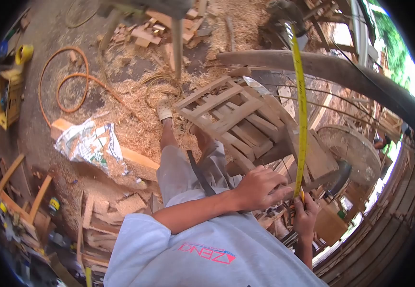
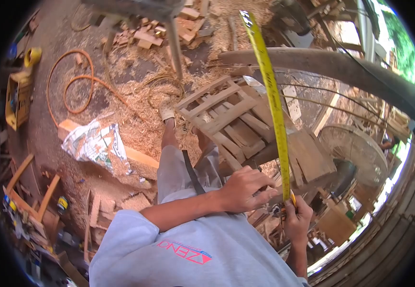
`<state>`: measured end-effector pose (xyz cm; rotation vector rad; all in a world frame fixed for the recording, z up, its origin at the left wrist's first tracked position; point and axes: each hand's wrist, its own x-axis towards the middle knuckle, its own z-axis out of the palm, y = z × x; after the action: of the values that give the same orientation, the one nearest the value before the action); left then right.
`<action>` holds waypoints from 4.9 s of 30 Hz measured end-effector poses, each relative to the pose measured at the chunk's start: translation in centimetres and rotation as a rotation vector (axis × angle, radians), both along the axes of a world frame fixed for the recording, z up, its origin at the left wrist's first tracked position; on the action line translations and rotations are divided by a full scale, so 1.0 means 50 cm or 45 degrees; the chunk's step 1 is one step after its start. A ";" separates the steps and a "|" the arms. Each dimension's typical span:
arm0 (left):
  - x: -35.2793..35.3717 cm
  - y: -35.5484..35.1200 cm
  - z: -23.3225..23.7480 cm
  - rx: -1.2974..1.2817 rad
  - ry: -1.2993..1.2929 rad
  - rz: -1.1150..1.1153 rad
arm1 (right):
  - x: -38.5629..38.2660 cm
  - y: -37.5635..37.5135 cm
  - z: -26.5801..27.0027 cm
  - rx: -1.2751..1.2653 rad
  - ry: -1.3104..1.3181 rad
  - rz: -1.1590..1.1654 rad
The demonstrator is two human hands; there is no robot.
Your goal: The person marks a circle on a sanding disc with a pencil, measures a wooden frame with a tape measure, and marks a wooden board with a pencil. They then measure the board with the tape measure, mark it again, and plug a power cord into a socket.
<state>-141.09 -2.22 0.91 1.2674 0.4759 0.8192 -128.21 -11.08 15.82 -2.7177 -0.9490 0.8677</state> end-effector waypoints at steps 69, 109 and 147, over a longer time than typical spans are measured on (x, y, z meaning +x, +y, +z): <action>-0.047 -0.087 0.000 0.842 0.027 -0.662 | 0.045 0.001 -0.034 0.311 0.356 -0.359; 0.053 -0.097 -0.030 0.435 0.190 0.206 | 0.144 0.181 0.084 0.298 1.029 0.482; 0.096 -0.133 -0.075 -0.908 -0.941 0.554 | 0.153 0.195 0.404 -0.413 -1.152 1.464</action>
<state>-136.29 -8.85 -2.82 0.1550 0.3816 1.2603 -120.55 -1.31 36.02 -2.6028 -2.8663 -0.3271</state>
